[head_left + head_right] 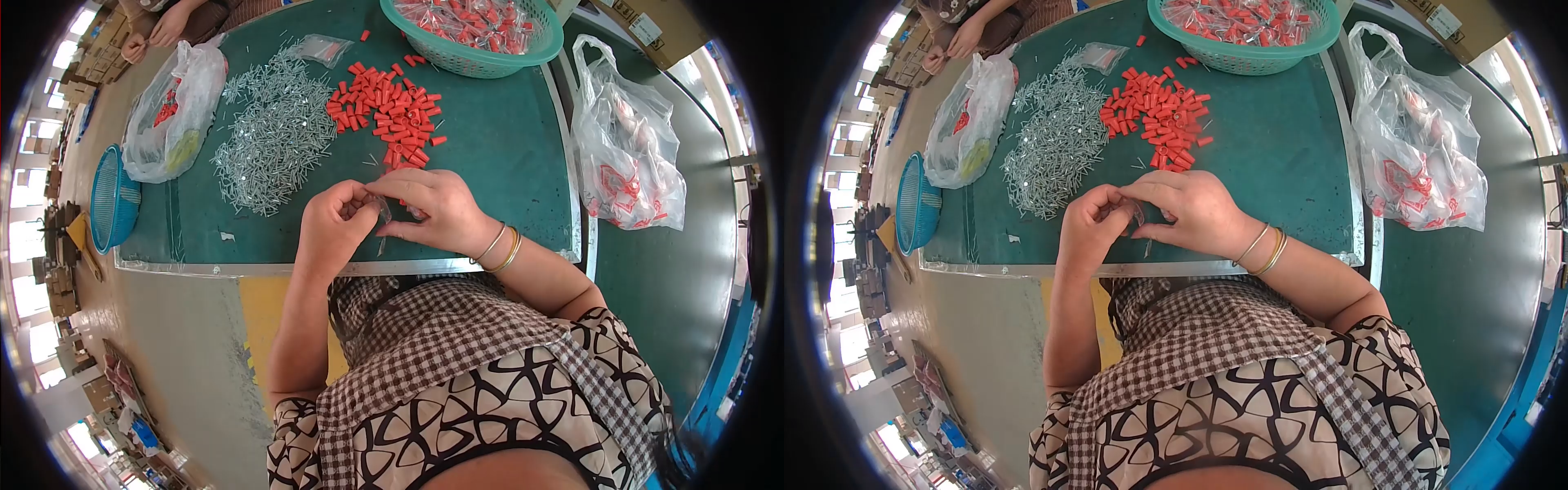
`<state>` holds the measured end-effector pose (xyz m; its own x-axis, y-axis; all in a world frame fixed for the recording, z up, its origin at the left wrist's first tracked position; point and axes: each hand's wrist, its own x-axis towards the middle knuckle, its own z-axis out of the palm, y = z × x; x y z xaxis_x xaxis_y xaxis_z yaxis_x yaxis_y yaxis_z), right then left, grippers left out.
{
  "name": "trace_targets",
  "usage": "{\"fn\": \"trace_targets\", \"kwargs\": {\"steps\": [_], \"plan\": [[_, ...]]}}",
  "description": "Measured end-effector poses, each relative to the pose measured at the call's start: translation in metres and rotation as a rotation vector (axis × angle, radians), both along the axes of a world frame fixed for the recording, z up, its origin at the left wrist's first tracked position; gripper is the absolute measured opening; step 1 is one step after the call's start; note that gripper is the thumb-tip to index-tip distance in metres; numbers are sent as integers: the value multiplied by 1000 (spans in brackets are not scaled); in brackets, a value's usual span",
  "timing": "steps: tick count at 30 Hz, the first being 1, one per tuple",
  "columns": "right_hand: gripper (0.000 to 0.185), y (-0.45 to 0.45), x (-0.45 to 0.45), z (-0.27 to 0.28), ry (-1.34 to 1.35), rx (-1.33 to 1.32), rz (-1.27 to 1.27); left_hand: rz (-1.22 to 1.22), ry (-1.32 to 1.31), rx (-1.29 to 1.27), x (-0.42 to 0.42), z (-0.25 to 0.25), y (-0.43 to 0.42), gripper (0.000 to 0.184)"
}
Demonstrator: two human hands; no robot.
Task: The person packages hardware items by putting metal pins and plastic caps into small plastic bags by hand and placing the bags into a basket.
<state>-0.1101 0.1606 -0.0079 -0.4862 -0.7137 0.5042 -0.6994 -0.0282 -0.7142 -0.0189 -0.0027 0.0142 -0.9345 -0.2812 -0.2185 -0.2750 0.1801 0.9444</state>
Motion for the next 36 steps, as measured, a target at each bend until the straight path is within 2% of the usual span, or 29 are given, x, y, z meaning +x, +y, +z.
{"fn": "trace_targets", "kwargs": {"steps": [3, 6, 9, 15, 18, 21, 24, 28, 31, 33, 36], "plan": [[44, 0, -2, -4, -19, -37, 5, 1, -14, 18, 0, -3, 0, 7], [46, 2, -4, -7, -166, 7, 63, -10, -10, 45, 1, -6, -1, 6], [39, 3, -4, -5, -453, 77, 70, -30, 0, 136, 3, -9, -3, 6], [36, 3, -7, -10, -447, -10, 71, 21, 162, 77, 7, -2, 2, 4], [37, 3, -9, -6, -497, 41, 85, -53, 414, -320, 10, -1, 3, 13], [36, 4, -8, -2, -573, 142, 96, -168, 476, -688, 8, 4, 8, 24], [34, 1, -9, -17, -457, 79, 130, -241, 462, -902, 6, 3, 8, 28], [42, 2, -7, -15, -836, 32, 226, -198, 489, -887, 4, 0, 5, 24], [48, 2, -11, -16, -1233, -34, 428, -105, 557, -637, 5, -3, 4, 23], [50, 3, -14, -24, -1439, -79, 614, -107, 613, -593, 5, -3, 5, 23], [44, 3, -14, -20, -1417, -72, 709, -109, 634, -474, 6, -9, 5, 23]]}}
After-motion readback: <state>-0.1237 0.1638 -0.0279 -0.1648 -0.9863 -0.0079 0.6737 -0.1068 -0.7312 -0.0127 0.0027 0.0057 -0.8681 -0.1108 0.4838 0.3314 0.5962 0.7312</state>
